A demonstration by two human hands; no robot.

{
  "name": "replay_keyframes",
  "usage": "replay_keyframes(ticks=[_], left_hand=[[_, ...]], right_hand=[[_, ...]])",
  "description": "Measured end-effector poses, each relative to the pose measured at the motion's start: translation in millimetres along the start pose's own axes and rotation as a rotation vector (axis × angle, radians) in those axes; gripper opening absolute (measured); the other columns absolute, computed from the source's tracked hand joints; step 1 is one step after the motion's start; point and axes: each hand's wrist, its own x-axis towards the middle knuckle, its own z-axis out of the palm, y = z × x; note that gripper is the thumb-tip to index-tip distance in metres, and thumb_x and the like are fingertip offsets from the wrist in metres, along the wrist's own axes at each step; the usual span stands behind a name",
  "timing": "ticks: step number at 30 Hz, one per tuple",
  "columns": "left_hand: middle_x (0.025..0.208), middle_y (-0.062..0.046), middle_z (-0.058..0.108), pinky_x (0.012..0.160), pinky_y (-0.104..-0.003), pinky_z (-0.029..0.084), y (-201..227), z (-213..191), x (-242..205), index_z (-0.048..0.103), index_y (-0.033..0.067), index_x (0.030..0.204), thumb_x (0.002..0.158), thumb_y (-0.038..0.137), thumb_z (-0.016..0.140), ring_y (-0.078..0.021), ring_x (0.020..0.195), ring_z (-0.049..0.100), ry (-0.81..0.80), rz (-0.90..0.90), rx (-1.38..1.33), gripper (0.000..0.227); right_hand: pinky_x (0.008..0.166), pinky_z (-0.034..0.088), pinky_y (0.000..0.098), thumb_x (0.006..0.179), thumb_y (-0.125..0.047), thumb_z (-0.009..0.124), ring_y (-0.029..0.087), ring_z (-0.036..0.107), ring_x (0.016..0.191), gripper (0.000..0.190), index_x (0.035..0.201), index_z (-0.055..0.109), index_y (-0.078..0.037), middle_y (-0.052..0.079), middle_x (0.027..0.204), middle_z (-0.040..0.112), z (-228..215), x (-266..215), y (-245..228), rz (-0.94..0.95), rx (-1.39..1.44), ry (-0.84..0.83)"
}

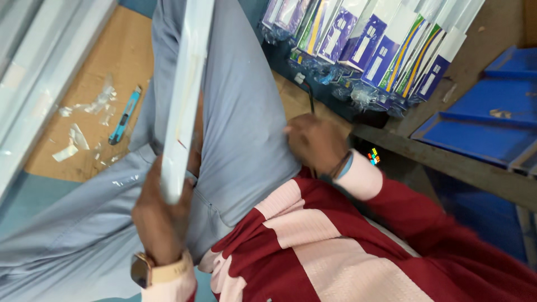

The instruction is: The person sits on the floor and repeatedly picks up long white LED light strips. They connect a power cable to each strip to test if it lights up, then place the strip back in a pile. The person handles the strips one at a time throughout the clip.

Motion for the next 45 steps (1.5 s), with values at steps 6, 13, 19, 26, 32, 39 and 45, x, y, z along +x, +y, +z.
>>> replay_keyframes(ticks=[6, 13, 19, 26, 32, 39, 45], left_hand=[[0.113, -0.022, 0.074, 0.086, -0.04, 0.057, 13, -3, -26, 0.057, 0.0071, 0.139, 0.081, 0.017, 0.077, -0.034, 0.102, 0.075, -0.197, -0.09, -0.336, 0.062], [0.122, -0.02, 0.064, 0.088, -0.041, 0.055, 12, 23, 8, 0.015, 0.0113, 0.156, 0.078, 0.031, 0.082, -0.038, 0.107, 0.07, -0.435, 0.277, -0.487, 0.104], [0.119, -0.012, 0.074, 0.087, -0.041, 0.059, 18, 44, -8, 0.039, 0.0186, 0.15, 0.074, 0.032, 0.08, -0.031, 0.101, 0.078, -0.5, 0.137, -0.282, 0.087], [0.124, -0.018, 0.072, 0.099, -0.037, 0.048, 64, 45, 7, 0.05, 0.0072, 0.146, 0.087, 0.021, 0.072, -0.0284, 0.116, 0.07, -0.367, 0.221, -0.543, 0.064], [0.139, -0.014, 0.064, 0.101, -0.032, 0.05, 124, 57, 58, 0.044, 0.0044, 0.154, 0.095, 0.021, 0.072, -0.0206, 0.12, 0.064, -0.41, 0.34, -1.005, 0.067], [0.128, -0.009, 0.063, 0.077, -0.03, 0.058, 8, 108, 64, 0.034, 0.018, 0.158, 0.079, 0.001, 0.075, -0.0165, 0.096, 0.065, -0.431, 0.001, -1.076, 0.09], [0.117, -0.016, 0.075, 0.072, -0.037, 0.06, -165, 76, 85, 0.043, 0.0105, 0.153, 0.078, 0.006, 0.085, -0.0246, 0.094, 0.073, 0.043, -0.233, -0.514, 0.086]], right_hand=[[0.083, 0.055, 0.0318, 0.101, -0.034, 0.068, 0.018, 0.063, 0.094, 0.049, 0.136, 0.06, -0.001, 0.009, 0.111, 0.069, 30, 18, -92, 0.089, 0.998, -0.1], [0.092, 0.056, 0.0355, 0.107, -0.033, 0.062, 0.021, 0.07, 0.099, 0.037, 0.124, 0.058, 0.0, 0.014, 0.11, 0.072, -20, 66, -117, -0.136, 1.355, 0.283], [0.06, 0.059, 0.0288, 0.089, -0.008, 0.074, 0.014, 0.067, 0.08, 0.081, 0.155, 0.027, -0.011, 0.009, 0.109, 0.06, -115, 143, -70, 0.04, 1.359, 0.648], [0.077, 0.061, 0.0266, 0.075, 0.015, 0.075, 0.019, 0.068, 0.091, 0.12, 0.165, 0.002, -0.015, 0.018, 0.128, 0.05, -25, 108, -68, 0.015, 1.128, 0.589], [0.091, 0.063, 0.0362, 0.079, 0.014, 0.067, 0.028, 0.07, 0.11, 0.092, 0.159, 0.029, -0.01, 0.027, 0.14, 0.056, -38, 170, -17, 0.059, 1.123, 0.837], [0.105, 0.047, 0.0455, 0.084, -0.014, 0.08, 0.041, 0.061, 0.125, 0.073, 0.148, 0.046, -0.007, 0.022, 0.137, 0.061, -159, 294, 124, 0.479, 0.144, 0.864], [0.086, 0.058, 0.0449, 0.096, -0.018, 0.069, 0.037, 0.072, 0.104, 0.029, 0.122, 0.069, -0.005, 0.02, 0.108, 0.075, -174, 316, 153, 0.683, -0.449, 0.445]])
